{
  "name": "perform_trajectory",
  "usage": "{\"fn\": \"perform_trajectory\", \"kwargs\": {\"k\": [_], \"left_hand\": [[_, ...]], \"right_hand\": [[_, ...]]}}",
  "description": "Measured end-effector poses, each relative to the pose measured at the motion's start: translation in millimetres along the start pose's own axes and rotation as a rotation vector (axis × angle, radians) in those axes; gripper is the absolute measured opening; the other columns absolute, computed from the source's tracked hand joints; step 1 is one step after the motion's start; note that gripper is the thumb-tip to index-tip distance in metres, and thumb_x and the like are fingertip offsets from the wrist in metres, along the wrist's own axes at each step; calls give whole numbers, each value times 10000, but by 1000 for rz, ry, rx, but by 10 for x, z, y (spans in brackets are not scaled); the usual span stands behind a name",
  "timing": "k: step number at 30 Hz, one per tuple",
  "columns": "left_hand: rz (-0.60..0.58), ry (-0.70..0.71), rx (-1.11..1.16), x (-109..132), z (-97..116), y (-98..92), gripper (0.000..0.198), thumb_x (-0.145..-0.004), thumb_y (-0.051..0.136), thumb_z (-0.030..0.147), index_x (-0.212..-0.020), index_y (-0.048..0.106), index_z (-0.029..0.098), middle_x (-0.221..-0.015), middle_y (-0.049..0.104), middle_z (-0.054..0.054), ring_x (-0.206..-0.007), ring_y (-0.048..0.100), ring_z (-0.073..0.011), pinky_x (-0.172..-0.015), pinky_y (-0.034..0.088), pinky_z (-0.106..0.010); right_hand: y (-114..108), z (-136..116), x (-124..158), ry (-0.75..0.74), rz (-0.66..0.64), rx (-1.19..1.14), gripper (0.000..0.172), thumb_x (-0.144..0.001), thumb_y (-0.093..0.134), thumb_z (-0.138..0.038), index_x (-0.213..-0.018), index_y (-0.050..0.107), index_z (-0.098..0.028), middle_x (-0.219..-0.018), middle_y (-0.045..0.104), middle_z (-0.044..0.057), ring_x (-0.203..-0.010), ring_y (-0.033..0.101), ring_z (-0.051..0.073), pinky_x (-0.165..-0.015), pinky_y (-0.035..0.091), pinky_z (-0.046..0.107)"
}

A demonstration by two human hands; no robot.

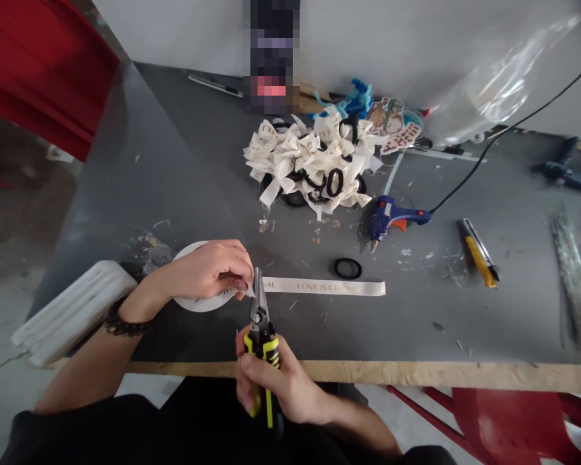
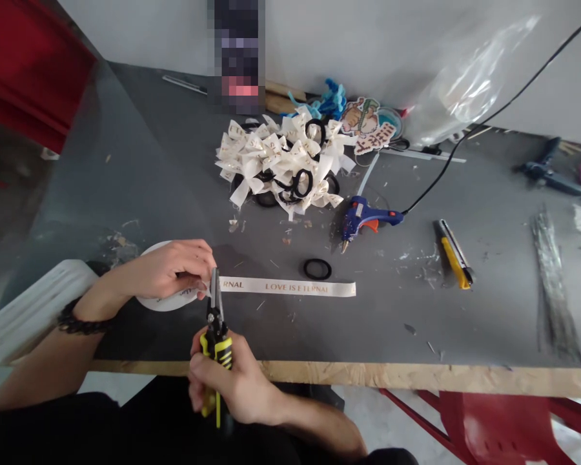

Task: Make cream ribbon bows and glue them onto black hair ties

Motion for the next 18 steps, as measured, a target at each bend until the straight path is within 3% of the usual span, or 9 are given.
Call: {"fn": "perform_trajectory", "kwargs": {"k": [2, 4, 7, 9, 12, 14, 18], "left_hand": [[-11, 3, -9, 1, -1, 1, 298, -1047, 621, 189, -783, 745, 244, -895, 781, -4, -942, 668, -169, -892, 480, -277], [-16, 7, -10, 2, -5, 6, 298, -1049, 619, 189, -782, 736, 244, -881, 779, 2, -926, 668, -165, -904, 476, -282], [-10, 6, 0, -1, -7, 13, 293, -1048, 627, 193, -775, 721, 238, -875, 775, 7, -919, 662, -161, -906, 471, -285], [0, -1, 2, -4, 0, 13, 290, -1045, 625, 181, -778, 723, 236, -879, 775, 6, -927, 661, -161, -903, 468, -285], [0, -10, -19, -10, 14, 11, 290, -1037, 623, 157, -777, 726, 234, -871, 773, 8, -921, 654, -162, -899, 463, -284], [-3, -7, -29, -11, 20, 13, 291, -1031, 627, 155, -770, 728, 237, -873, 773, 9, -922, 651, -164, -894, 463, -282], [23, -4, -15, -4, 14, 16, 286, -1029, 628, 153, -774, 724, 240, -872, 773, 12, -927, 658, -160, -904, 465, -279]], "right_hand": [[16, -17, -3, -70, -26, 9, 518, -920, 786, -617, -1137, 530, -223, -876, 638, -2, -728, 610, 141, -709, 483, 316], [26, -15, -4, -111, -36, 6, 553, -900, 805, -625, -1165, 537, -221, -931, 645, 16, -771, 619, 147, -735, 482, 322], [28, 42, -1, -41, -14, -72, 438, -958, 763, -577, -1082, 513, -239, -688, 546, -76, -563, 510, 106, -615, 444, 287], [25, 62, 0, -27, -12, -110, 400, -983, 740, -557, -1067, 507, -243, -646, 496, -97, -521, 460, 94, -588, 428, 278], [16, 36, -7, -133, -55, -56, 503, -951, 776, -571, -1230, 535, -229, -931, 614, 1, -745, 570, 128, -728, 463, 316], [5, 35, -10, -177, -65, -14, 561, -933, 811, -549, -1298, 531, -227, -1055, 611, 34, -858, 576, 142, -789, 450, 325], [4, 116, -9, -101, -39, -143, 321, -1024, 726, -468, -1131, 526, -240, -725, 499, -80, -591, 442, 83, -639, 392, 276]]}}
Point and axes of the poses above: each hand's wrist, its own x-axis away from the middle knuckle, its own y-axis out of the palm, z = x × y, the point moved 3 cm from there along -x, towards the middle knuckle
